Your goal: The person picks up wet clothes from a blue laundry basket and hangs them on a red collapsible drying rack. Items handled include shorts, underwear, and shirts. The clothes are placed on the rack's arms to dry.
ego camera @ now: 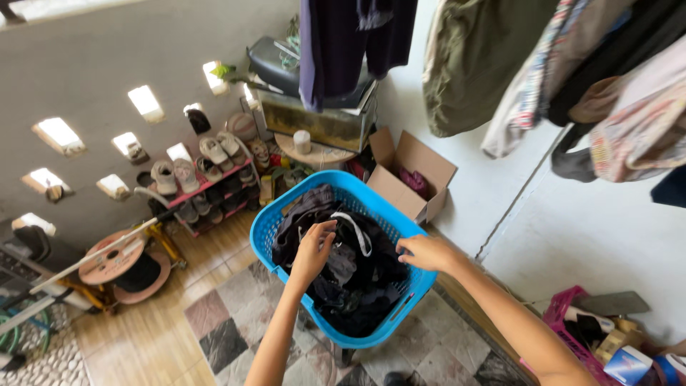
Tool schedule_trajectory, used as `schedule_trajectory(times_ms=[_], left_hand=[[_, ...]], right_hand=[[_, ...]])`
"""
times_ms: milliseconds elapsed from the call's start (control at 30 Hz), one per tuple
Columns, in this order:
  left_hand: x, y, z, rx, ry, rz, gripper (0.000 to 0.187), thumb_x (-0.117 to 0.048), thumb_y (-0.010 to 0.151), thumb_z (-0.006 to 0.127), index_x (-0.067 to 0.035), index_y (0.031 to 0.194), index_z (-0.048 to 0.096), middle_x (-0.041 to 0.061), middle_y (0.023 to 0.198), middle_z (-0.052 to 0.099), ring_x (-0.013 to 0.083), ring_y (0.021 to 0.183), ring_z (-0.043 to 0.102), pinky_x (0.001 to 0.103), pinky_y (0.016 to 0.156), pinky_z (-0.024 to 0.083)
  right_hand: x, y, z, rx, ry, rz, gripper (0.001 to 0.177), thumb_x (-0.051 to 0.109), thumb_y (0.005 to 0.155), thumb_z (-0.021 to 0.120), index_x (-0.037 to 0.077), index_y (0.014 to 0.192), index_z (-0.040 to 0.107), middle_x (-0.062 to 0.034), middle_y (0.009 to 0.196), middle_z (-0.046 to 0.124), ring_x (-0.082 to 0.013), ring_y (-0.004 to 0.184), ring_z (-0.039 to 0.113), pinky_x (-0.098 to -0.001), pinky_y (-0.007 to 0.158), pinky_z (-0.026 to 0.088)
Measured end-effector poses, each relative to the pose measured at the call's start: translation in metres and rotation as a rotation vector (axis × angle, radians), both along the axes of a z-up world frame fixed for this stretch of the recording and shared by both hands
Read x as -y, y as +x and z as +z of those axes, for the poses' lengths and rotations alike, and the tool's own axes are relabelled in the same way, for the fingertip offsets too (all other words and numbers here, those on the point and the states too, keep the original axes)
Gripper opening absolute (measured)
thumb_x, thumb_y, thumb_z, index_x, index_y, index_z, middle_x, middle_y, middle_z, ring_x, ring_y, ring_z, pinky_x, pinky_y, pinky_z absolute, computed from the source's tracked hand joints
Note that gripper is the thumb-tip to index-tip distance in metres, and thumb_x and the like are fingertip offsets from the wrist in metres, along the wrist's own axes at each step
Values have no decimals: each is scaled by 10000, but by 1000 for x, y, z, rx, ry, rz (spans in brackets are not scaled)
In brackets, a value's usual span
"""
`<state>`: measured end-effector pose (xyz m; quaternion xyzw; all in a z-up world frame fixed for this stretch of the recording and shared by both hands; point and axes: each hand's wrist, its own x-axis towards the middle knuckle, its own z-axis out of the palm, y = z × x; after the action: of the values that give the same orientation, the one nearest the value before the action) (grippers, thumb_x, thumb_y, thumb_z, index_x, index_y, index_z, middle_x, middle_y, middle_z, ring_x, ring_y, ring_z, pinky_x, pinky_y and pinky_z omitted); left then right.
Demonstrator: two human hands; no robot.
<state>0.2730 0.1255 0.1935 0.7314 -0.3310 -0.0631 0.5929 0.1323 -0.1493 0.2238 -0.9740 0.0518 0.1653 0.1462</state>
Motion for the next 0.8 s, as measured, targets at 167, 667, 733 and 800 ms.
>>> schedule_trajectory(times_ms=[167, 667, 733, 800], left_hand=[[-9, -15, -33, 163, 26, 110, 273, -84, 966, 616, -62, 1236, 652, 147, 1117, 668, 321, 1029, 685, 398, 871, 543], [-16, -18, -24, -55, -49, 214, 204, -50, 1009, 574, -26, 1192, 662, 144, 1074, 689, 287, 986, 725, 356, 861, 567], [-16, -16, -25, -91, -51, 213, 200, -49, 1009, 572, -19, 1183, 665, 144, 1060, 691, 279, 965, 729, 350, 848, 571], [-17, -16, -26, -72, -49, 214, 204, -45, 1004, 576, -20, 1183, 670, 147, 1064, 691, 283, 969, 727, 352, 849, 570]], right_hand=[[-4, 15, -126, -228, 74, 107, 239, 274, 898, 685, 126, 1077, 739, -106, 1022, 775, -289, 944, 740, -438, 819, 576], [-28, 51, -248, -924, 184, 400, 844, 244, 781, 821, 202, 1527, 428, -57, 1506, 515, -289, 1376, 499, -425, 1104, 432], [-40, 53, -255, -1019, 152, 348, 768, 248, 783, 810, 225, 1492, 516, -67, 1468, 516, -287, 1356, 494, -441, 1075, 456], [-51, 53, -262, -1096, 181, 406, 660, 274, 786, 810, 190, 1412, 616, -85, 1410, 581, -278, 1326, 525, -433, 1056, 459]])
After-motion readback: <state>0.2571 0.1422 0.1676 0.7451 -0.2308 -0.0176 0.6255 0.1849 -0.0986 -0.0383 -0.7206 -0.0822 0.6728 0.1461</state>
